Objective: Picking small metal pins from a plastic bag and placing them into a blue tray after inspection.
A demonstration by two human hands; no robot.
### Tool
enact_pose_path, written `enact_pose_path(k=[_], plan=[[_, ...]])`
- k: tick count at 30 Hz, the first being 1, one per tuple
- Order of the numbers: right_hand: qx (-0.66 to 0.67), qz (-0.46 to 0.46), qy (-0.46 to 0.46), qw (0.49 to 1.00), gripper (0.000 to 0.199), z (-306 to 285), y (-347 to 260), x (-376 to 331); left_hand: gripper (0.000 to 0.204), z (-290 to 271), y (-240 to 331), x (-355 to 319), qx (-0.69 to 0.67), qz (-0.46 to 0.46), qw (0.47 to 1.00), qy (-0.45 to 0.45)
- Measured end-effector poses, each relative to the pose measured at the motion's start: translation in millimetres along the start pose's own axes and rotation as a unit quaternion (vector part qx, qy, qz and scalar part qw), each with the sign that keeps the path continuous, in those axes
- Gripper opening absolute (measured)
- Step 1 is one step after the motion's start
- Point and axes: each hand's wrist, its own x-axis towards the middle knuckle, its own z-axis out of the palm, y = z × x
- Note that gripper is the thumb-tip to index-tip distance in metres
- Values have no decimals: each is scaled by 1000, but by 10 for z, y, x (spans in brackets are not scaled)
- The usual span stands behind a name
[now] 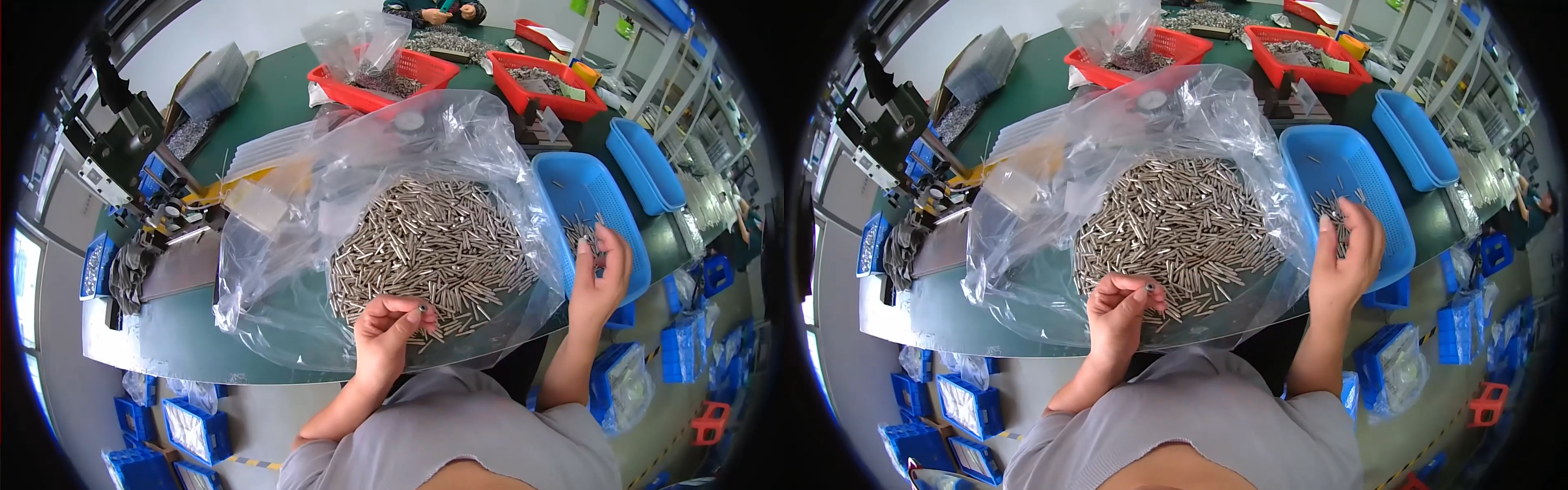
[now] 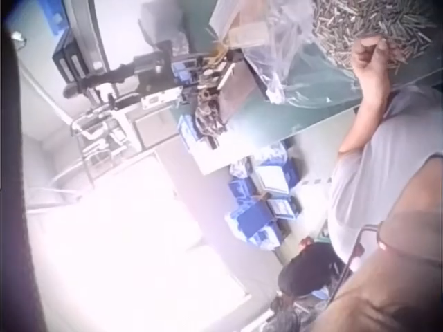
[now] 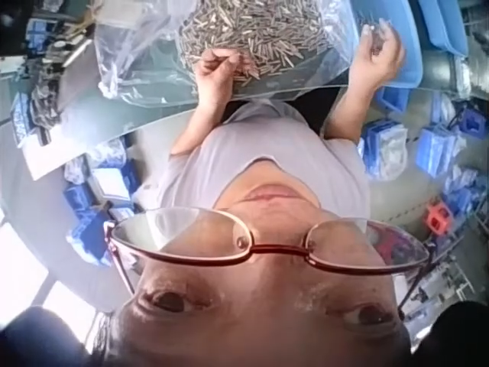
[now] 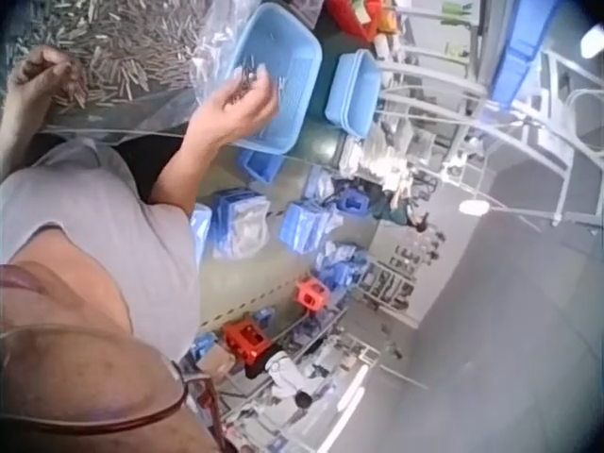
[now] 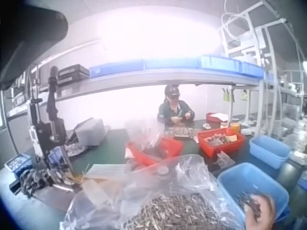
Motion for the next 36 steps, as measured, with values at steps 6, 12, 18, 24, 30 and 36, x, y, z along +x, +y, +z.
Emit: enact_pose_path(k=[6, 12, 18, 24, 30, 36], plan=[[256, -180, -377, 872, 21, 295, -437, -473, 7, -2, 6, 104, 30, 127, 988, 88], [232, -334, -451, 795, 18, 606, -600, -638, 11, -53, 1, 157, 27, 179, 980, 82], [129, -349, -402, 836, 5, 716, -427, -519, 11, -69, -9, 64, 36, 163, 981, 100], [105, -284, -350, 887, 14, 694, -335, -392, 11, -72, 0, 28, 25, 155, 984, 86], [200, -287, -425, 835, 15, 542, -577, -575, 11, -79, -13, 63, 11, 142, 984, 106], [184, -342, -415, 823, 8, 686, -650, -790, 11, -73, -4, 67, 9, 144, 985, 91]])
